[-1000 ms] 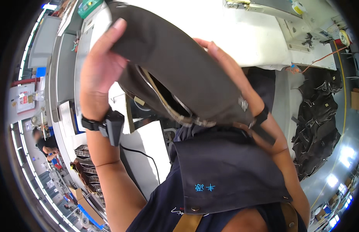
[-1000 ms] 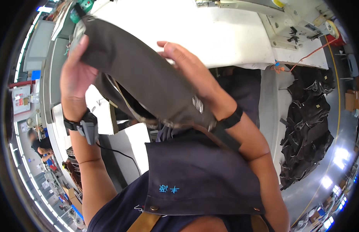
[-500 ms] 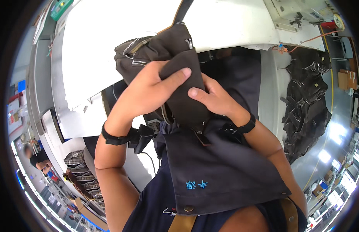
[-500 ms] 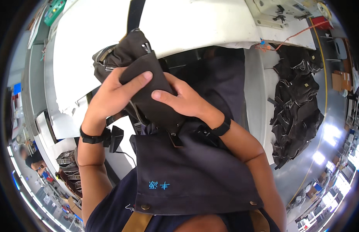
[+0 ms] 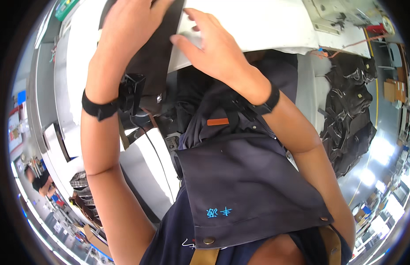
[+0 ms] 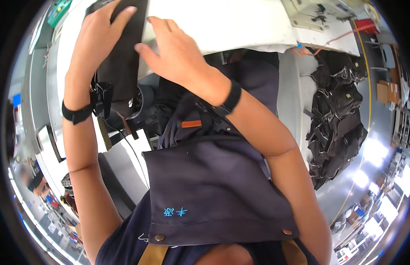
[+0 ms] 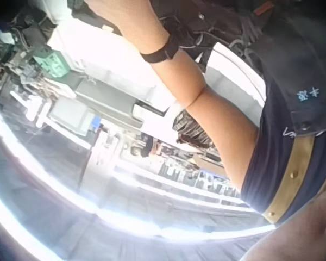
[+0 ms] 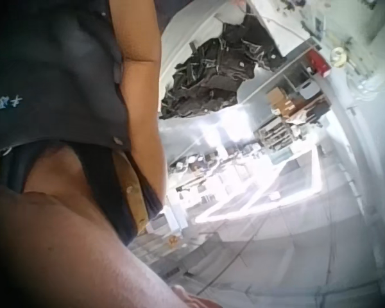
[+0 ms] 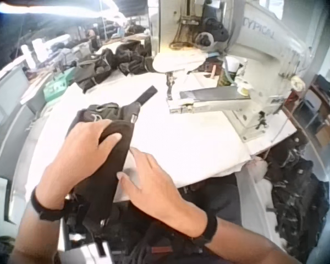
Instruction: Sewing and repairing a brown fabric bag using an industrial sewing machine.
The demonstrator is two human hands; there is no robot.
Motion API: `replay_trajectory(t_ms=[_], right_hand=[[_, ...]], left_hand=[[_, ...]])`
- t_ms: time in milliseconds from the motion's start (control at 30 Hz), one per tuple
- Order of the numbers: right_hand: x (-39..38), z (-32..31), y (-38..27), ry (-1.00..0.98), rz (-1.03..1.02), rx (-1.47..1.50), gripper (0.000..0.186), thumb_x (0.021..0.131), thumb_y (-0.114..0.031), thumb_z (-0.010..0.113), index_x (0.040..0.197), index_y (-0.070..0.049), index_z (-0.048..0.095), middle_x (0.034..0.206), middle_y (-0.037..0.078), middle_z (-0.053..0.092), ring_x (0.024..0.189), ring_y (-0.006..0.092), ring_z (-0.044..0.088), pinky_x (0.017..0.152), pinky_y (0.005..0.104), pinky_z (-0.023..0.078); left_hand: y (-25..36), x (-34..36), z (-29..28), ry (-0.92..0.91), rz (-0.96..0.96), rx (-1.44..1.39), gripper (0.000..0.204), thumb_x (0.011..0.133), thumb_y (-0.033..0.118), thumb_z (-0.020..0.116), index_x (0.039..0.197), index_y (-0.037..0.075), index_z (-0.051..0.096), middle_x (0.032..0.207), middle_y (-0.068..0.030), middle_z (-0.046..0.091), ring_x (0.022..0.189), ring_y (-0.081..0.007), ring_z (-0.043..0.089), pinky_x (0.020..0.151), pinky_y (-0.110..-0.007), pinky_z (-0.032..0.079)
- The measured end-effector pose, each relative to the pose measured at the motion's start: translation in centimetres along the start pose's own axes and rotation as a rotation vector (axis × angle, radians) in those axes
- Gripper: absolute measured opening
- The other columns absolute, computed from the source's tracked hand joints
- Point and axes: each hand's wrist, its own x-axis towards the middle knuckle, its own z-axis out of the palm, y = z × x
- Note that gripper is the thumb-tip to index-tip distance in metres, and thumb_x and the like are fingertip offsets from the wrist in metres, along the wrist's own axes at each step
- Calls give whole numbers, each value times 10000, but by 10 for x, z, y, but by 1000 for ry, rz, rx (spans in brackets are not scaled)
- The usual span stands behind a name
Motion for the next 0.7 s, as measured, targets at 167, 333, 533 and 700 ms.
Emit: replay_trajectory(t_ms=[167,333,533,700], right_hand=[[-1,-10,-9,123,-321,-260,464,850,-185,744,1272,-31,627,1161,108,653,1075,294,623,924,420,507],[33,-9,-18,-98,-436,-212,324,880,-158,691,1158,5,664,1116,141,668,1063,279,627,931,400,479],[59,10,0,-370,-649,-509,302,804,-160,678,1089,-60,672,1020,92,630,1032,271,594,924,424,428],[56,15,20,-425,-619,-519,272,871,-182,730,1127,-95,699,1040,72,675,994,270,669,880,414,512]], left_hand=[[-20,-19,-31,-3,-50,-196,347,922,121,687,1225,-42,652,1098,-207,720,1043,-392,687,964,-434,535],[-84,-40,1,-136,-32,81,524,938,169,675,1410,-3,526,1440,-259,528,1370,-424,462,1154,-459,386],[-96,-58,44,-154,48,334,606,984,337,601,1476,9,465,1525,-236,458,1433,-409,396,1202,-544,280],[-111,-67,61,-5,163,457,462,994,272,599,1369,6,553,1406,-219,569,1318,-361,535,1114,-510,402]])
